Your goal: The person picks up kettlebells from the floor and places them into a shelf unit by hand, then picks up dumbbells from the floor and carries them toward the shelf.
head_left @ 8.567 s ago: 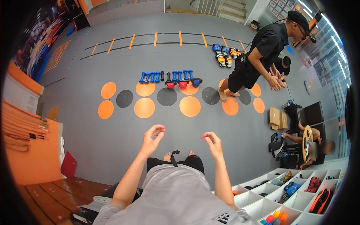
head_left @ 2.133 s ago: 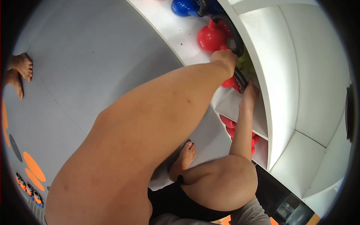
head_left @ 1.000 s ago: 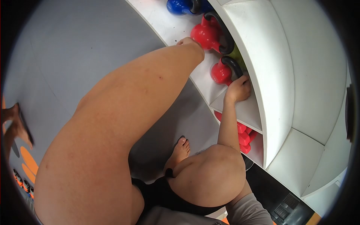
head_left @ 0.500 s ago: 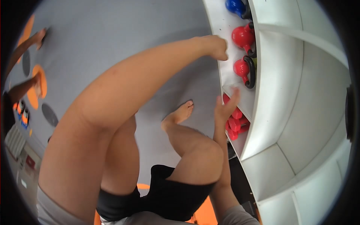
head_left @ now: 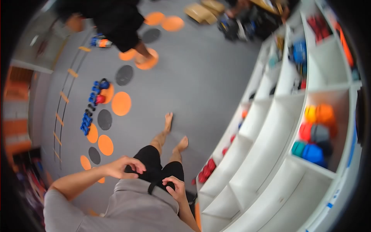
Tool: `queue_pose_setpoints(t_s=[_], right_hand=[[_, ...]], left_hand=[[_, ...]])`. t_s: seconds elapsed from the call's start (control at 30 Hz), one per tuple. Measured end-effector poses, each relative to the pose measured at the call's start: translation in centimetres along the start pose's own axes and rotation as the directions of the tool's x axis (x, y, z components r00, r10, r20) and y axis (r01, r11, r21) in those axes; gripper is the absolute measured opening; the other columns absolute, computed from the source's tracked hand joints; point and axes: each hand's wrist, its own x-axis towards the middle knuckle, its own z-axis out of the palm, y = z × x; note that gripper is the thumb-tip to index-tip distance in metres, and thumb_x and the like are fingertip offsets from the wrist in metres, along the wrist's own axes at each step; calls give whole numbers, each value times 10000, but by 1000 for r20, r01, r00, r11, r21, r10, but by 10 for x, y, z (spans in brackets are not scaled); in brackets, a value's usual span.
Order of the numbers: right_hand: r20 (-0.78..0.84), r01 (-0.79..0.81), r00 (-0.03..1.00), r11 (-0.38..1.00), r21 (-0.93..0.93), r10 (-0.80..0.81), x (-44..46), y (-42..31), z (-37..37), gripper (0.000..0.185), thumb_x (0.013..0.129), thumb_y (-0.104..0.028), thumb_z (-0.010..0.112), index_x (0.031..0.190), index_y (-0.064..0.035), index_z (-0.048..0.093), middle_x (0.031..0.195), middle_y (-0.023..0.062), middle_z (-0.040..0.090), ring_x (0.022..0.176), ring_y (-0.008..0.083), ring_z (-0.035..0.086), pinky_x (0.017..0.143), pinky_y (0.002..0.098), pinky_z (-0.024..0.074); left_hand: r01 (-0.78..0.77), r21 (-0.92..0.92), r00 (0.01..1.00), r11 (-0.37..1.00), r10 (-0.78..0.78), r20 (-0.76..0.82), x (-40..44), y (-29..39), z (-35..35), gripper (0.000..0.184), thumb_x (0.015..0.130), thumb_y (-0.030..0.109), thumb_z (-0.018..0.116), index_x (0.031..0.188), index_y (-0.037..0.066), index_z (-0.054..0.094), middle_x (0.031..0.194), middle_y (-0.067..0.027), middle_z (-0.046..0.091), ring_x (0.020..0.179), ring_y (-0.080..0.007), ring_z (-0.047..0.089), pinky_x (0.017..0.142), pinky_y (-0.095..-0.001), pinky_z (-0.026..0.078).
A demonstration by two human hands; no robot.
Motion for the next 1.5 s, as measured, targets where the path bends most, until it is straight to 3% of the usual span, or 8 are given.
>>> queue_pose_setpoints(t_s=[0.1, 0.3, 0.43, 0.63, 0.9, 0.97, 1.23, 1.5], right_hand=[[345, 86, 938, 981, -175, -21, 11, -43, 37, 161, 801, -50, 646, 943, 24, 664, 846, 91, 654, 815, 182, 644, 792, 291, 485], [622, 344, 782, 858, -383, -36, 56, -122, 121, 148, 814, -121, 652, 871, 11, 684, 806, 97, 670, 779, 192, 636, 746, 322, 487], [726, 486, 688, 751, -446, -14, 69, -155, 202, 144, 755, -93, 661, 860, 5, 669, 786, 94, 664, 766, 213, 646, 740, 319, 491], [795, 510, 606, 776, -372, -17, 56, -112, 353, 175, 754, -125, 662, 862, 13, 669, 775, 99, 652, 750, 214, 633, 733, 324, 489], [829, 486, 559, 812, -324, -3, 22, -64, 505, 178, 795, -147, 662, 868, 15, 669, 798, 109, 661, 750, 219, 636, 723, 323, 487], [826, 462, 563, 822, -335, 20, 21, -50, 539, 180, 803, -153, 664, 869, 15, 670, 801, 106, 663, 753, 217, 637, 728, 322, 488], [801, 336, 579, 852, -401, 149, 76, -4, 597, 185, 837, -163, 658, 863, 19, 677, 827, 93, 680, 791, 193, 643, 770, 313, 491], [845, 262, 512, 909, -323, 153, 204, 28, 719, 155, 833, -127, 665, 861, 24, 679, 828, 81, 675, 808, 169, 629, 784, 318, 486]], left_hand=[[-193, 61, 949, 979, 202, -243, -90, 16, 34, 301, 836, 101, 708, 1132, 60, 669, 1002, -47, 709, 941, -162, 665, 824, -315, 517], [-541, -84, 641, 837, 345, -685, -204, -45, 81, 291, 852, 96, 709, 1124, 10, 655, 1043, -76, 671, 975, -165, 631, 891, -313, 504], [-701, -103, 482, 706, 362, -798, -248, -78, 83, 295, 878, 144, 687, 1142, 18, 645, 1068, -70, 655, 1014, -165, 618, 912, -321, 490], [-723, 77, 318, 686, 431, -844, -348, -138, 53, 321, 848, 154, 701, 1138, 28, 648, 1068, -69, 653, 1011, -179, 619, 907, -339, 475], [-685, 192, 234, 703, 461, -856, -476, -195, 24, 311, 823, 154, 701, 1105, 29, 661, 1048, -75, 650, 1002, -183, 610, 884, -337, 445], [-735, 172, 145, 655, 400, -905, -500, -224, 15, 316, 819, 151, 700, 1104, 21, 659, 1042, -87, 649, 1003, -194, 608, 885, -346, 442], [-777, 88, 78, 623, 234, -969, -539, -273, -27, 296, 824, 108, 682, 1095, -6, 652, 1047, -93, 652, 1023, -203, 610, 909, -357, 449], [-738, 52, 31, 673, 112, -993, -576, -292, -151, 290, 830, 101, 677, 1094, -12, 642, 1047, -85, 647, 1016, -189, 609, 911, -350, 447]])
